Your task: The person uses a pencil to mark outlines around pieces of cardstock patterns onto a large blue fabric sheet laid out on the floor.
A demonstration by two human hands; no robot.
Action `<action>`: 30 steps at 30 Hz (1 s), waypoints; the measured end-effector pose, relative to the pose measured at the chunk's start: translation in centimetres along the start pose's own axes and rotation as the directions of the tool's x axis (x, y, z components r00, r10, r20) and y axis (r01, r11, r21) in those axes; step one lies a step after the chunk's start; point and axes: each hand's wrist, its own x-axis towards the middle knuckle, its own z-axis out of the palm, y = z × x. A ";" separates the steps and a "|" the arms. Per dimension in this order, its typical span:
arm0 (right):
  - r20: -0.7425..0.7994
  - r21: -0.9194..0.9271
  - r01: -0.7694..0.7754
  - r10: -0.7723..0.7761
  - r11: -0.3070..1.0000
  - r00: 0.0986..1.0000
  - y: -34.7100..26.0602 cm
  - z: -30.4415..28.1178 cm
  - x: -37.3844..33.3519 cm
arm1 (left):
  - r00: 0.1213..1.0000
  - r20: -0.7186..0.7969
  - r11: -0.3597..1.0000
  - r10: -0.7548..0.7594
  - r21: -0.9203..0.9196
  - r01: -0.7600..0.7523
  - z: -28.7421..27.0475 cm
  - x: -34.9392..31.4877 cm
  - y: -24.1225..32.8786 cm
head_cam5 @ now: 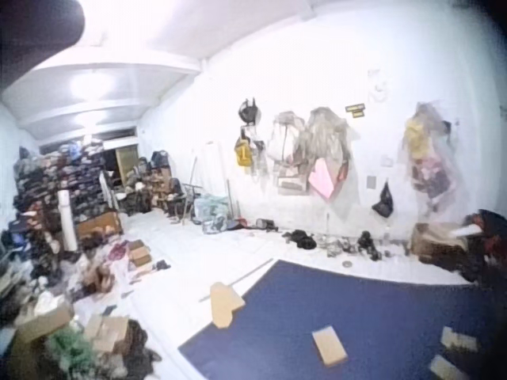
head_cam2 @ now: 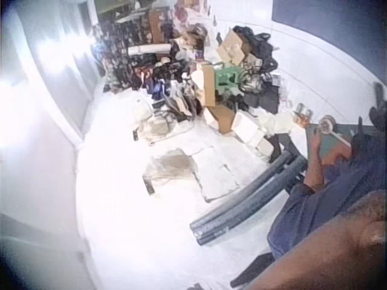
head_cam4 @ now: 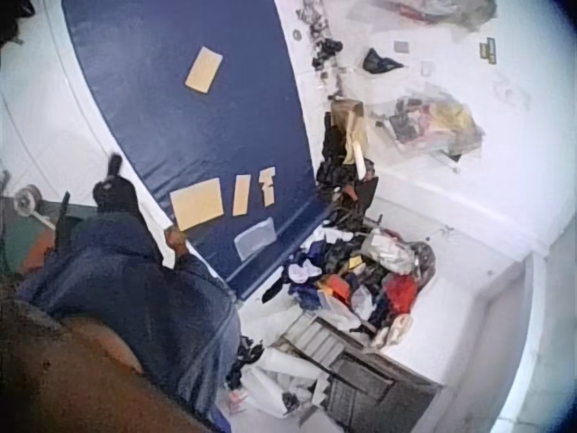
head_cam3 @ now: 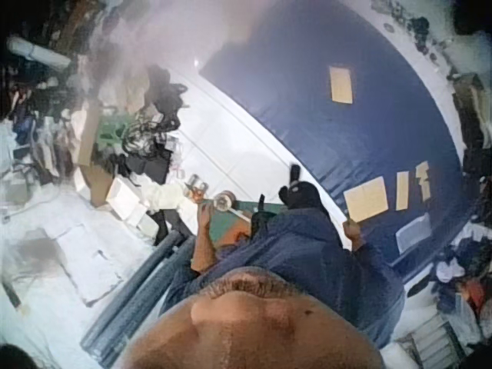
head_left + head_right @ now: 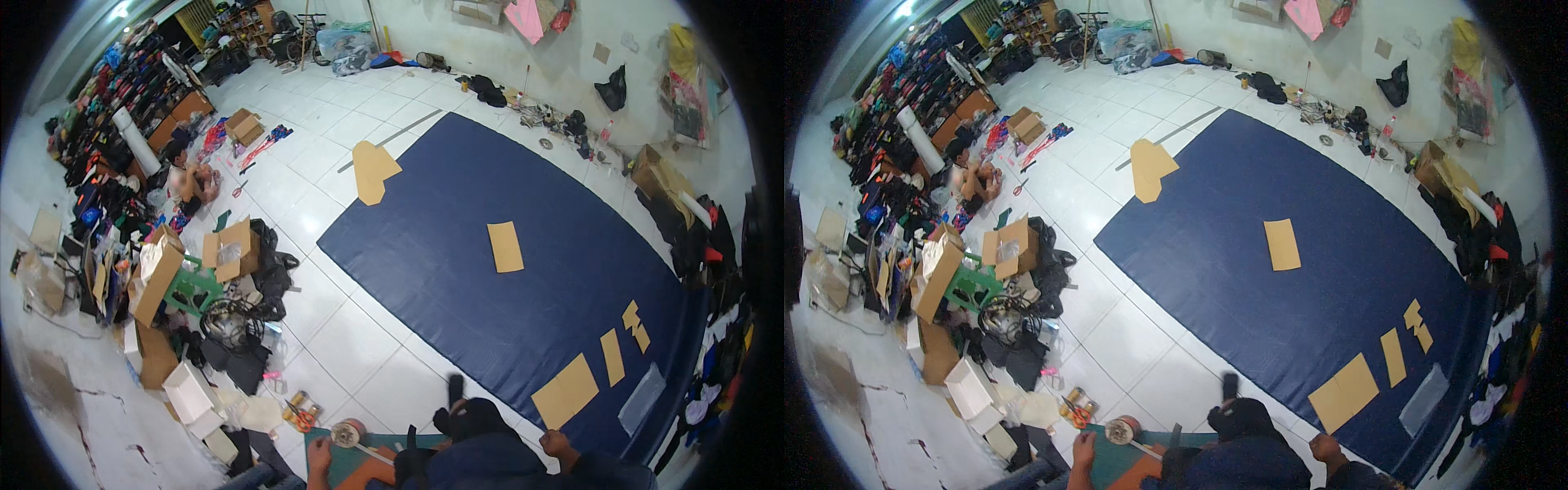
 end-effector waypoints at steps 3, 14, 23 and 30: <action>0.150 0.092 0.044 -0.057 0.995 0.987 -3.0 1.3 2.3 | 0.992 -0.120 0.999 0.050 -0.012 -0.051 -6.0 5.9 7.5; -0.043 0.346 -0.039 0.057 0.937 0.997 -49.8 -31.0 38.6 | 0.959 0.132 0.957 -0.249 0.185 0.223 -15.0 25.1 7.2; -0.196 0.583 0.143 -0.033 0.800 0.980 -75.0 -35.7 54.7 | 0.940 0.246 0.971 -0.237 0.079 0.225 -20.6 52.5 23.8; 0.152 0.256 -0.212 0.177 0.943 0.972 -72.5 -25.9 51.8 | 0.997 0.045 0.998 0.062 -0.021 -0.061 -36.6 79.9 43.0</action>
